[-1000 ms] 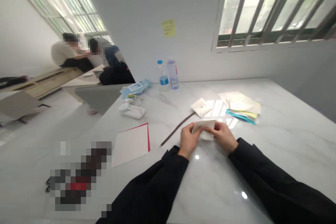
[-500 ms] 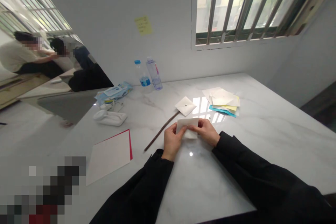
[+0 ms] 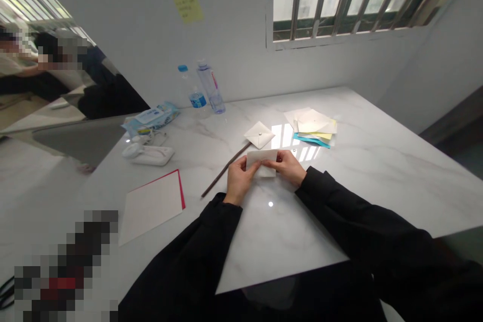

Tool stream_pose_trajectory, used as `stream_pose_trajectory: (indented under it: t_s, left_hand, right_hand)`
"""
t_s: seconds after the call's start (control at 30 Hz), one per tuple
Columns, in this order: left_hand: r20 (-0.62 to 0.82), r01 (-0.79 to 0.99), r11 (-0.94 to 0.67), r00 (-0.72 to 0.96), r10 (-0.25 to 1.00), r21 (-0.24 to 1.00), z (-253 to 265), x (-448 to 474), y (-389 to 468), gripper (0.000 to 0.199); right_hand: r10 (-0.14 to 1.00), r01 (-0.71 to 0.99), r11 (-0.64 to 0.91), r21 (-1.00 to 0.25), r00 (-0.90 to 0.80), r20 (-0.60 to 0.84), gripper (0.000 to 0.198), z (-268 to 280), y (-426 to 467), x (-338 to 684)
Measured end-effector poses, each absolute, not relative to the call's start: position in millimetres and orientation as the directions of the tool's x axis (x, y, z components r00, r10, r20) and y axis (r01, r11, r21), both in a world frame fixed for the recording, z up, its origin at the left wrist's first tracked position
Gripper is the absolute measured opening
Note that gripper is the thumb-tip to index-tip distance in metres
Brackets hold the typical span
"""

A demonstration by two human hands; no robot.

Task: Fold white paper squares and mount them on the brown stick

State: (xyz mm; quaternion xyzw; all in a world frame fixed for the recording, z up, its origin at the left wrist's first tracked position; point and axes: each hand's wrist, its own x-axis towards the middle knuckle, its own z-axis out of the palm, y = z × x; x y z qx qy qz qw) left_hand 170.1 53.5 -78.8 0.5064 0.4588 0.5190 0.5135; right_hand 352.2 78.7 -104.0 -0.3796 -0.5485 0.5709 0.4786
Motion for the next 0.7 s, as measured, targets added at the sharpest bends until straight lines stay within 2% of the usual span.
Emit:
stream_pose_trajectory:
  t_s: [0.33, 0.7]
  left_hand:
    - [0.082, -0.035, -0.082, -0.004, 0.997, 0.996, -82.2, 171.0, 55.5, 0.055]
    - [0.088, -0.046, -0.087, 0.022, 0.996, 0.995, -84.3, 168.6, 56.1, 0.061]
  right_hand:
    - [0.972, -0.102, 0.06, -0.993, -0.218, 0.081, 0.055, -98.7, 76.7, 350.0]
    - [0.969, -0.078, 0.107, -0.991, -0.217, 0.121, 0.053, -95.3, 73.9, 348.2]
